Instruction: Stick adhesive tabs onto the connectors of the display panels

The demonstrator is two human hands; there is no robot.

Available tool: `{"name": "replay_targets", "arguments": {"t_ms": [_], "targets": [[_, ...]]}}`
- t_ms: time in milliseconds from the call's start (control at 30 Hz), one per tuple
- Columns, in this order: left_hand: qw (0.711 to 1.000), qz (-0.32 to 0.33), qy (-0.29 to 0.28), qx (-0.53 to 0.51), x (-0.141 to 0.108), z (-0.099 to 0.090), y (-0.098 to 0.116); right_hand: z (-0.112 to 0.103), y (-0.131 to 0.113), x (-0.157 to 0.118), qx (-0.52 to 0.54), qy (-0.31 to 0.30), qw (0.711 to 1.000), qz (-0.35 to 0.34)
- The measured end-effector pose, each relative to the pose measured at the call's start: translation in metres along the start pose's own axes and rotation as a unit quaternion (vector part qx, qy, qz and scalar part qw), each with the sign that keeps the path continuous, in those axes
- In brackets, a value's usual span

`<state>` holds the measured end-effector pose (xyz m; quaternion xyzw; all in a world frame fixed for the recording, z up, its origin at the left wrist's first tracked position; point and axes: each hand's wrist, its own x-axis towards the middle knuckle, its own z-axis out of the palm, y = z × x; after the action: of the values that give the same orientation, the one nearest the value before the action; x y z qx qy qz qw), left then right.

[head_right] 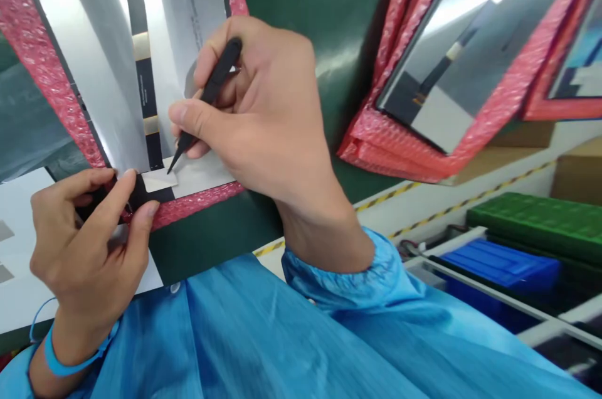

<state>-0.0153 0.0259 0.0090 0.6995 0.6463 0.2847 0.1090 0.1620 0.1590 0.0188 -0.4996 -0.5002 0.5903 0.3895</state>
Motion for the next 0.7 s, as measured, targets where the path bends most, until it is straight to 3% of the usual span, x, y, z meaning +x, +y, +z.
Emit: {"name": "replay_targets", "arguments": {"t_ms": [700], "targets": [[1.000, 0.005, -0.001, 0.006, -0.0008, -0.0002, 0.0001, 0.0017, 0.0026, 0.0034, -0.076, 0.006, 0.996, -0.037]]}}
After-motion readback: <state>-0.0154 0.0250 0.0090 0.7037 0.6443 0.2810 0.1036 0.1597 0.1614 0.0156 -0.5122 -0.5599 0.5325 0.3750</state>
